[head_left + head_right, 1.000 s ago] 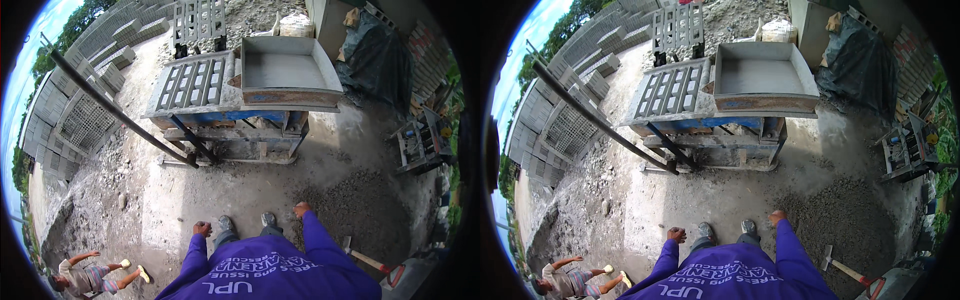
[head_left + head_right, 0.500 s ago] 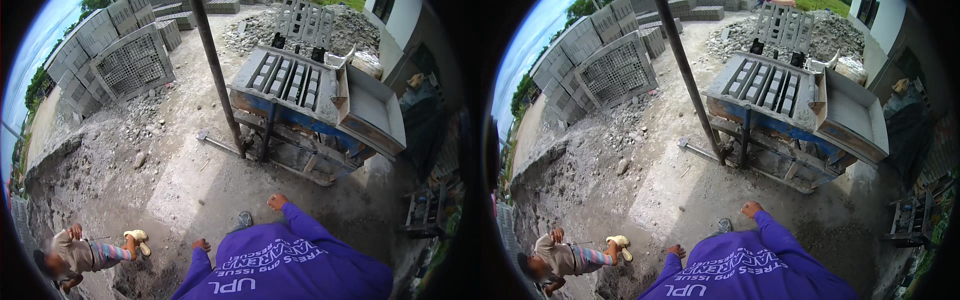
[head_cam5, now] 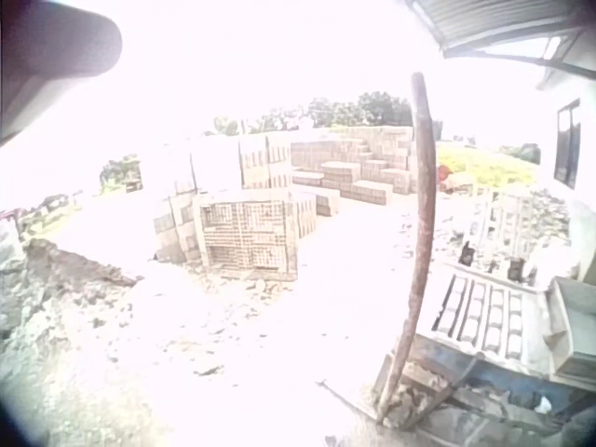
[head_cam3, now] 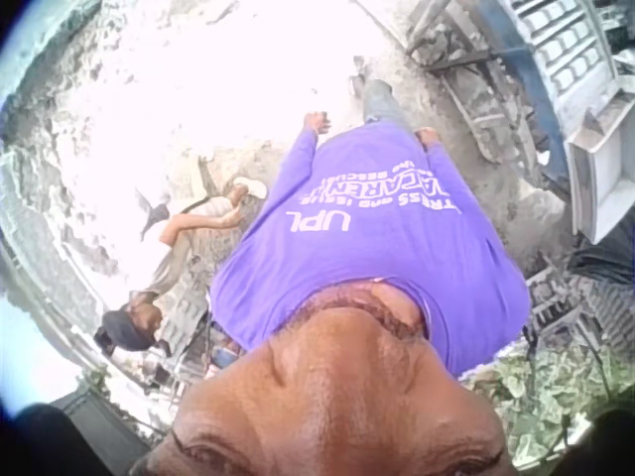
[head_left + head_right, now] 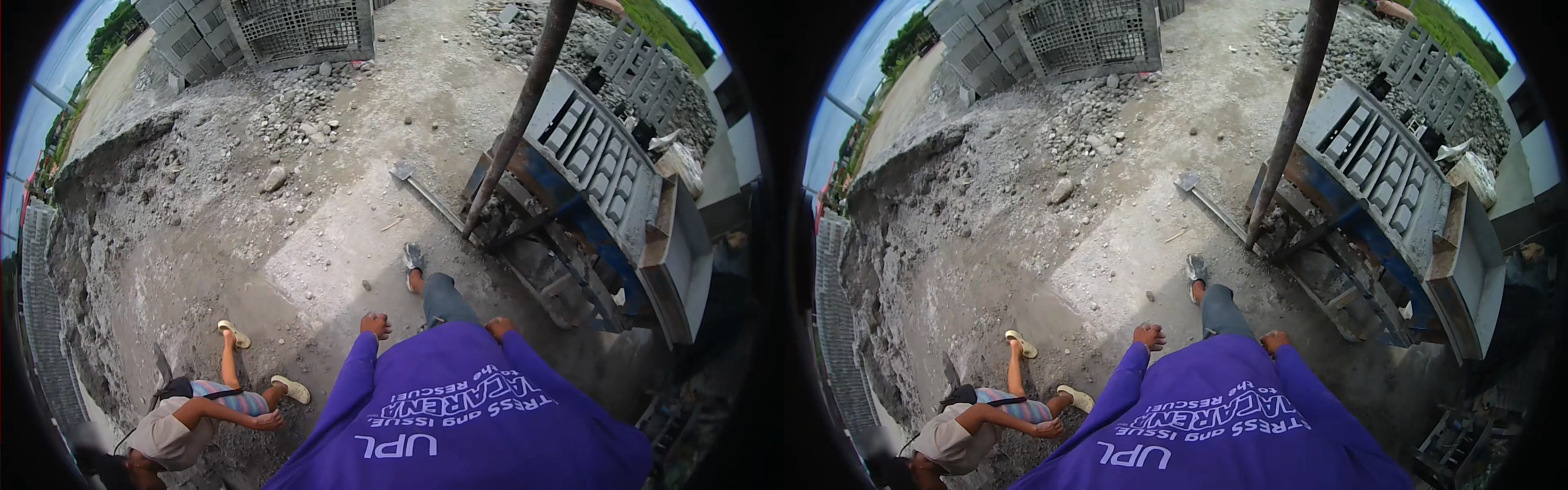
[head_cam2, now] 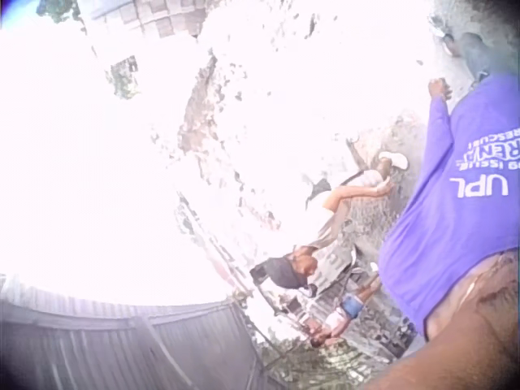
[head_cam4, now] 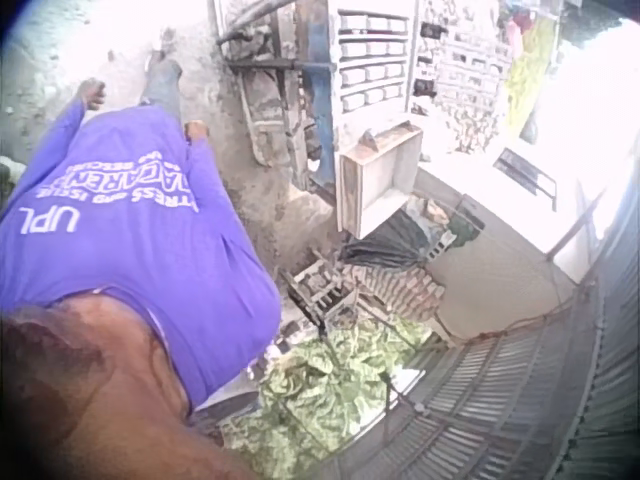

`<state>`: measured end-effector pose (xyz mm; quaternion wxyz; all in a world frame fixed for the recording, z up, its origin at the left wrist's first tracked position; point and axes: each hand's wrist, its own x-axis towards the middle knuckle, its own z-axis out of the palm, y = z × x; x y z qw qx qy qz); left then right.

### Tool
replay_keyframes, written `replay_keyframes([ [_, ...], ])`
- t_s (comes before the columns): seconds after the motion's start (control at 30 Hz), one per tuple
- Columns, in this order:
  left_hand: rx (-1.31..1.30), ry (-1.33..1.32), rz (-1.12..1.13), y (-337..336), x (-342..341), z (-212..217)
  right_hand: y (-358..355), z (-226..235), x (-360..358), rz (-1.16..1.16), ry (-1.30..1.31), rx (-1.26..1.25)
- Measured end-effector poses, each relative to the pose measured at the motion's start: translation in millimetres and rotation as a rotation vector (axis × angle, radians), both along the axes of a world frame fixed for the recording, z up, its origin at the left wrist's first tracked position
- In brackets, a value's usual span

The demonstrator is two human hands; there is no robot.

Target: The person uses a shovel to move concrete near a mixer, then walks to a concrete block mold. They use a metal rod to scrape and clean the inside of the mold cavities, removing hardened residue.

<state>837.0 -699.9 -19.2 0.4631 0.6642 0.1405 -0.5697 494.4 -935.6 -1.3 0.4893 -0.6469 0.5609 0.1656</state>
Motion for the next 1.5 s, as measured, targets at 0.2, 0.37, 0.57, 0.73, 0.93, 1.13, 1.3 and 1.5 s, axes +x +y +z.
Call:
replay_keyframes([
  [0.2,0.094,-0.165,-0.229,-51.3,95.9,16.4,-68.2,25.8,143.4,-0.249,-0.052,0.193],
  [0.37,0.338,-0.101,0.007,-33.7,203.7,34.0,-132.0,32.6,240.9,-0.376,-0.044,0.196],
  [0.57,0.332,-0.342,0.152,-39.2,333.1,55.1,-209.7,62.4,371.2,-0.21,-0.12,0.203],
  [0.73,0.357,-0.209,0.133,-106.4,382.5,44.5,-263.6,52.4,428.6,-0.247,-0.144,0.131],
  [0.93,0.281,-0.679,-1.059,-169.0,469.8,-36.0,-316.1,34.5,482.8,-0.305,0.017,0.152],
  [1.13,0.231,-0.995,-1.477,-302.8,670.3,-61.2,-395.5,45.8,590.8,-0.655,0.012,0.148],
  [1.3,0.225,-0.287,-0.256,-473.1,792.8,-7.9,-407.9,61.8,602.5,-0.553,0.117,-0.349],
  [1.5,0.048,-0.45,-0.211,-634.4,931.2,48.7,-465.7,84.3,668.8,-0.992,-0.168,-0.234],
])
